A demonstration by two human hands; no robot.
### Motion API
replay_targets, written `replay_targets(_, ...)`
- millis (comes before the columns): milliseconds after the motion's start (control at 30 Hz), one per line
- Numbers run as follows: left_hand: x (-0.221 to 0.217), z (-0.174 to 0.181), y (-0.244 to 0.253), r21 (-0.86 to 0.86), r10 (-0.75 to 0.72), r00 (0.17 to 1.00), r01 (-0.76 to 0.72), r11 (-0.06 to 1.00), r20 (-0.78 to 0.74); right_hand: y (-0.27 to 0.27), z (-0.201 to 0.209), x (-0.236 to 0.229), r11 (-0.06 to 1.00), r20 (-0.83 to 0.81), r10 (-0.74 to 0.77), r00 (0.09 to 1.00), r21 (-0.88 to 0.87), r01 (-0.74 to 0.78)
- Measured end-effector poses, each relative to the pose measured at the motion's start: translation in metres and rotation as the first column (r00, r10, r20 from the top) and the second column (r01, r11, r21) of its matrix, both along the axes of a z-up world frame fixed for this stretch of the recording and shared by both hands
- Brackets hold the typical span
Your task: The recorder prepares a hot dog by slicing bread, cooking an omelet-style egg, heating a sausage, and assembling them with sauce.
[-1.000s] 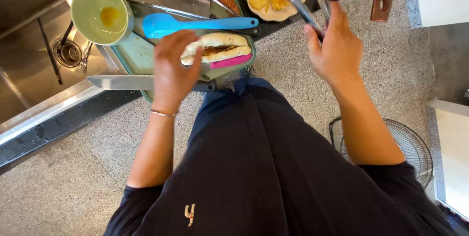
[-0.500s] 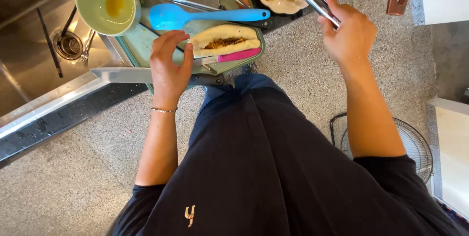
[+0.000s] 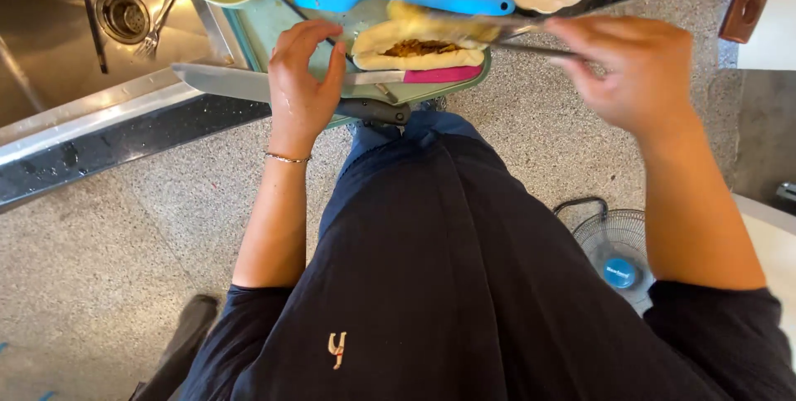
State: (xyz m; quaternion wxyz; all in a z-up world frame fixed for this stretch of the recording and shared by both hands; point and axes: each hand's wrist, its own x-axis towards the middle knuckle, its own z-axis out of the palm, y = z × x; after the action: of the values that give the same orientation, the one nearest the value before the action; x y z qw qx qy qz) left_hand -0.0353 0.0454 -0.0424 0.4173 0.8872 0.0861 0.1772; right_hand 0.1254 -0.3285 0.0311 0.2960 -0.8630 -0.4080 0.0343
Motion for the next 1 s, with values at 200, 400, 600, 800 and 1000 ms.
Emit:
replay_targets(200, -0.008, 0.003, -0.001, -0.052, 0.002, 1.000, -0.001, 0.999, 0.026, 0.048, -0.005, -0.002, 0.920, 0.496, 0.352, 0.794, -0.339, -0.196)
replay_targets(400, 0.010, -0.001, -0.012, 0.206, -0.244, 0.966, 0.221, 0.953, 0.090, 0.043, 0.004, -0.011, 0.899, 0.399, 0.331, 0.855, -0.408, -0.158)
replay_targets(600, 0.021, -0.012, -0.010, 0.283, -0.258, 0.962, 0.226, 0.932, 0.083, 0.012, 0.004, -0.014, 0.910, 0.404, 0.246, 0.881, -0.409, -0.067)
replay_targets(800, 0.025, -0.003, -0.013, 0.378, -0.301, 0.952, 0.261, 0.889, 0.050, 0.012, 0.014, -0.022, 0.899, 0.378, 0.203, 0.903, -0.437, -0.019)
replay_targets(1000, 0.033, -0.002, -0.020, 0.343, -0.368, 0.923, 0.313, 0.886, 0.108, 0.011, 0.034, -0.022, 0.895, 0.369, 0.244, 0.897, -0.443, -0.061)
